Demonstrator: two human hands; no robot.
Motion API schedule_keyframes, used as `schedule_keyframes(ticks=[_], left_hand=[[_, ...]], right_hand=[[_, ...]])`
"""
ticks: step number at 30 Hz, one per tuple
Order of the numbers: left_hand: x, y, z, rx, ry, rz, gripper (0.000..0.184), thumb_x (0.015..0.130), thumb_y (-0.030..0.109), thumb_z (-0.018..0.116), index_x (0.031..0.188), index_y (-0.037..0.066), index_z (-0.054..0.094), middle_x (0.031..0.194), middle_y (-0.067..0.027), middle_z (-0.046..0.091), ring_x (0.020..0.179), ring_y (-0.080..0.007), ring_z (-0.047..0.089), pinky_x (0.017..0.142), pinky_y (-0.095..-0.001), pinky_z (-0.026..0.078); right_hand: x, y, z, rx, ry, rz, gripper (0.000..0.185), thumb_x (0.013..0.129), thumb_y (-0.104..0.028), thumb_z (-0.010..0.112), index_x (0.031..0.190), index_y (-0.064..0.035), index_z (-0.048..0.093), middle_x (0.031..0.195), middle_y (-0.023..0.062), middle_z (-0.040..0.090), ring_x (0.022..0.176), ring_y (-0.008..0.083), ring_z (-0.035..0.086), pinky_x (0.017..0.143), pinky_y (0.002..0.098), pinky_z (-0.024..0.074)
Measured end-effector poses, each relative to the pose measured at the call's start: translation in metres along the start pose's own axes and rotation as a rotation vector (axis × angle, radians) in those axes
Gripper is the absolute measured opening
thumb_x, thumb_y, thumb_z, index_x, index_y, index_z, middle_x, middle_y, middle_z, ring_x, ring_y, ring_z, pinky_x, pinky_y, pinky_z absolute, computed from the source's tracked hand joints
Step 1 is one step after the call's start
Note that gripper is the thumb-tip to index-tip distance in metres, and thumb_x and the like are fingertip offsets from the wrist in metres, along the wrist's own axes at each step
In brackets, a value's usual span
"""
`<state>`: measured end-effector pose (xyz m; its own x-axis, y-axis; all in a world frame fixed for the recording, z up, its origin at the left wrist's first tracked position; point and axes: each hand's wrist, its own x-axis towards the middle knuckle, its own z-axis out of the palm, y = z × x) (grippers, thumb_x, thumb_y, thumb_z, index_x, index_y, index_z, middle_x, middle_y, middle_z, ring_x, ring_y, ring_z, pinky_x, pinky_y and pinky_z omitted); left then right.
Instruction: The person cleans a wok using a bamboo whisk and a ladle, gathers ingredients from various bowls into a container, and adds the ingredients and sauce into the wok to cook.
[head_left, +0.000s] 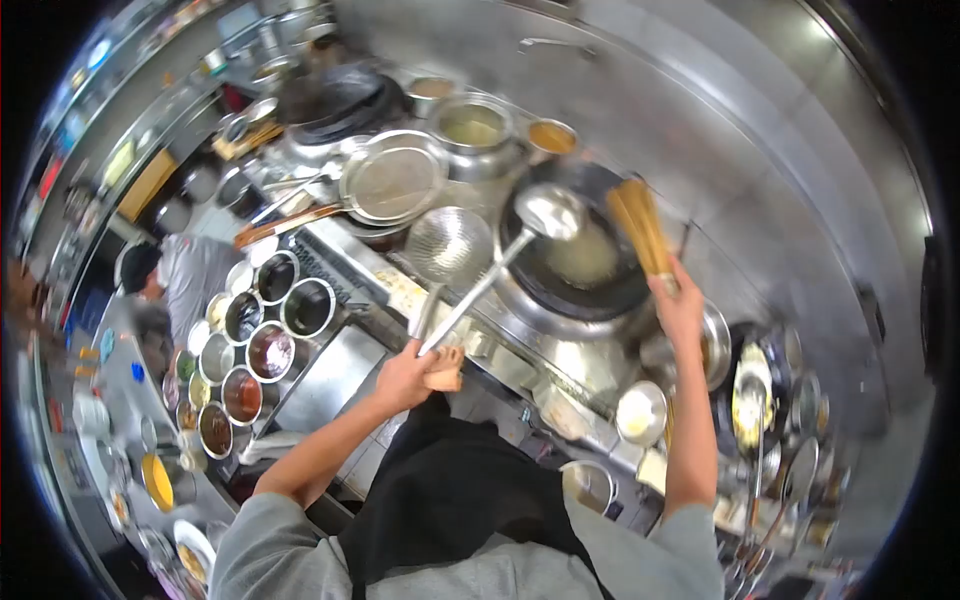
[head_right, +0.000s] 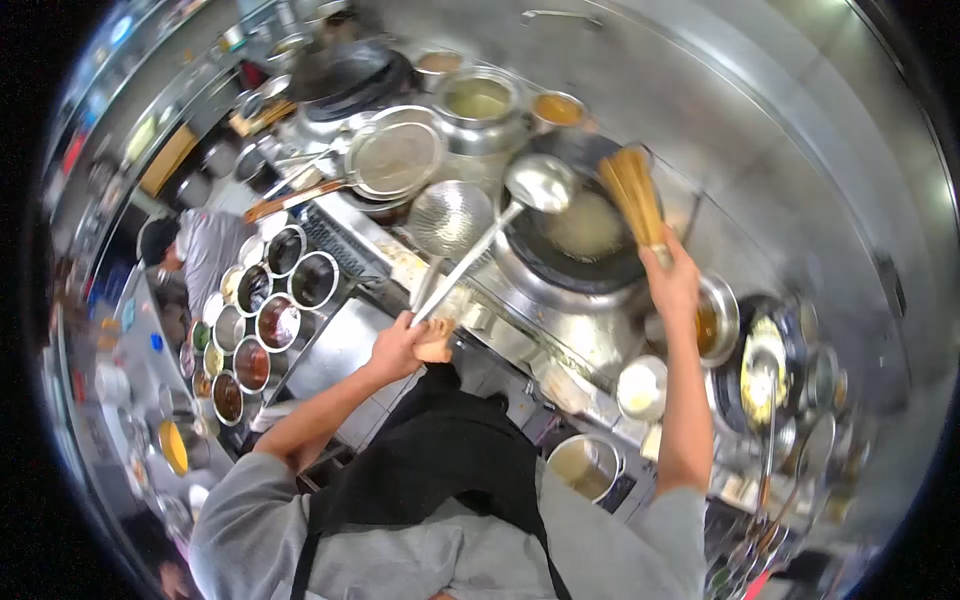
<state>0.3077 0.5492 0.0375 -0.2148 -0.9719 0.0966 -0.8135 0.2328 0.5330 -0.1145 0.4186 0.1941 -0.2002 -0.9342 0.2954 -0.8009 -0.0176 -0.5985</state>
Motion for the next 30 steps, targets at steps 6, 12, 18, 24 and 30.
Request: schedule_keyframes(ticks=[6, 12, 18, 24, 30], left_hand=[[-0.027, -0.020, 0.009, -0.007, -0.027, -0.024, 0.047, 0.069, 0.012, 0.069, 0.111, 0.019, 0.050, 0.112, -0.0167, 0.047, 0.085, -0.0389, 0.061, 0.065, -0.0484, 0.052], [-0.065, -0.005, 0.051, -0.279, 0.022, -0.339, 0.048, 0.074, 0.009, 0.065, 0.119, 0.014, 0.049, 0.106, -0.0178, 0.050, 0.091, -0.0411, 0.060, 0.073, -0.0505, 0.049], [-0.051, 0.008, 0.111, -0.366, 0.030, -0.496, 0.044, 0.080, 0.014, 0.060, 0.121, 0.015, 0.046, 0.104, -0.0197, 0.048, 0.090, -0.0428, 0.059, 0.073, -0.0509, 0.048], [-0.031, 0.002, 0.170, -0.482, 0.044, -0.552, 0.052, 0.080, 0.022, 0.064, 0.127, 0.011, 0.046, 0.108, -0.0210, 0.047, 0.097, -0.0418, 0.055, 0.081, -0.0501, 0.045], [-0.036, 0.009, 0.055, -1.001, 0.264, -0.612, 0.060, 0.075, 0.018, 0.072, 0.127, 0.004, 0.045, 0.114, -0.0161, 0.057, 0.111, -0.0254, 0.056, 0.090, -0.0367, 0.045]], right_hand=[[0.024, -0.041, 0.010, 0.086, -0.319, -0.241, 0.049, 0.085, -0.019, 0.069, 0.129, -0.0017, 0.057, 0.113, 0.0145, 0.066, 0.106, 0.0199, 0.060, 0.094, 0.0318, 0.0440], [0.061, 0.009, 0.050, -0.121, -0.587, -0.259, 0.044, 0.078, -0.011, 0.064, 0.118, 0.0054, 0.060, 0.112, 0.0259, 0.064, 0.106, 0.0344, 0.062, 0.094, 0.0385, 0.0455], [0.116, 0.054, 0.142, -0.482, -0.495, -0.160, 0.034, 0.073, -0.018, 0.064, 0.098, 0.0031, 0.067, 0.100, 0.0279, 0.065, 0.095, 0.0402, 0.064, 0.085, 0.0463, 0.0488], [0.141, 0.003, 0.184, -0.668, -0.478, -0.407, 0.027, 0.075, -0.018, 0.061, 0.092, 0.0022, 0.066, 0.095, 0.0276, 0.065, 0.090, 0.0430, 0.064, 0.079, 0.0503, 0.0506], [0.060, -0.043, 0.137, -0.748, -0.631, -0.580, 0.031, 0.072, -0.020, 0.064, 0.100, -0.0073, 0.069, 0.096, 0.0220, 0.066, 0.093, 0.0387, 0.063, 0.083, 0.0483, 0.0498]])
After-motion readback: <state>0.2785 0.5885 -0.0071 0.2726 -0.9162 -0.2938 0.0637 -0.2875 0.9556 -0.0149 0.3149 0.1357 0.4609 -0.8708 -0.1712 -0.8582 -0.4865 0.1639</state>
